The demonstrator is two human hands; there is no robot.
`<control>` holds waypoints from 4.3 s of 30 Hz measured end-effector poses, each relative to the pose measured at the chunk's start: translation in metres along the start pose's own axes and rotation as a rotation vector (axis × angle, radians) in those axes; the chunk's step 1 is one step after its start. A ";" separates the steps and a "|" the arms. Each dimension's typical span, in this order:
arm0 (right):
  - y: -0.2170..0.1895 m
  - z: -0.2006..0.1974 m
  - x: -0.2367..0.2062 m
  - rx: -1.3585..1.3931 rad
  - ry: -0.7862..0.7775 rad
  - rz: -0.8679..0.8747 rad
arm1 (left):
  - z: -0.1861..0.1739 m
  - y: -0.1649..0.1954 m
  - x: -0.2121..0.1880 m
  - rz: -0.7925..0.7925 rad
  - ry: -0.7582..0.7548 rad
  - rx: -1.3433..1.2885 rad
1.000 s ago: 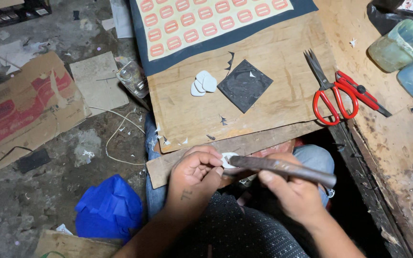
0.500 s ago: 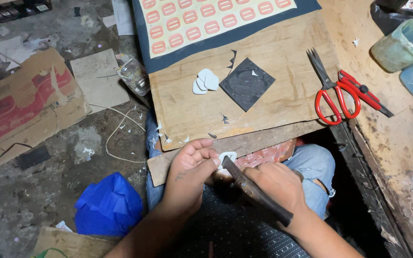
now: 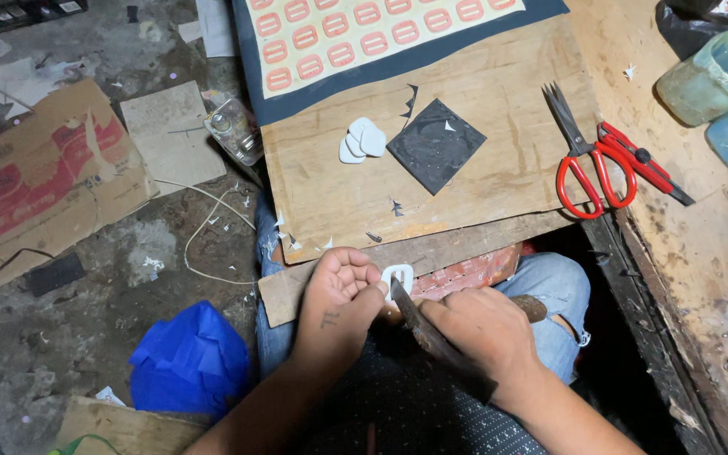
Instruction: The person shapes small white plastic pieces into a rectangular form with a central slot using a hammer and a utility knife. They repeatedly tap the pieces on a wooden block and trim edges, then place the finished pieces into a black container.
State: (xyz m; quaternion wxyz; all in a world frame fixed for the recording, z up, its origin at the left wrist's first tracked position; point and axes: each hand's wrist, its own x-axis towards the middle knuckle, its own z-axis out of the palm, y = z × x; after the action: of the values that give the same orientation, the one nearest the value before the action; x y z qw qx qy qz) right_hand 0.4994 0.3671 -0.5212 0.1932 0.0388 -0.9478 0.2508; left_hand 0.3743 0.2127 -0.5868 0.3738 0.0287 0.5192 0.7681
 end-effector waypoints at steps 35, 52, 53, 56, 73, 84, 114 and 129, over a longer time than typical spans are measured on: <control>0.032 0.033 0.001 0.028 0.001 0.002 | -0.013 -0.027 0.018 -0.124 -0.104 0.071; 0.068 0.025 0.010 -0.184 -0.036 0.094 | -0.027 -0.034 0.041 -0.031 -0.022 0.031; 0.081 0.022 0.015 -0.207 -0.024 0.136 | -0.028 -0.036 0.041 -0.017 -0.027 0.013; 0.117 0.022 0.031 -0.219 -0.009 0.248 | -0.025 -0.041 0.036 0.006 -0.039 -0.001; 0.167 0.014 0.012 -0.275 0.248 0.223 | 0.018 -0.088 0.040 -0.099 -0.059 0.151; 0.199 0.008 -0.154 -0.019 0.170 0.282 | 0.080 -0.180 0.063 0.169 0.065 0.455; 0.227 0.032 -0.293 0.063 -0.195 0.440 | 0.082 -0.277 0.052 0.192 -0.035 0.709; 0.146 0.127 -0.213 -0.031 -0.297 0.572 | -0.026 -0.220 0.053 0.217 -0.095 0.713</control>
State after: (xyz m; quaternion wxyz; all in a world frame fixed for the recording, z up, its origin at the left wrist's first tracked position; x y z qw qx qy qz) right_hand 0.6268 0.4272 -0.7719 -0.0252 -0.1959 -0.9418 0.2721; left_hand 0.4447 0.2646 -0.7975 0.2803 0.2475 0.7299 0.5722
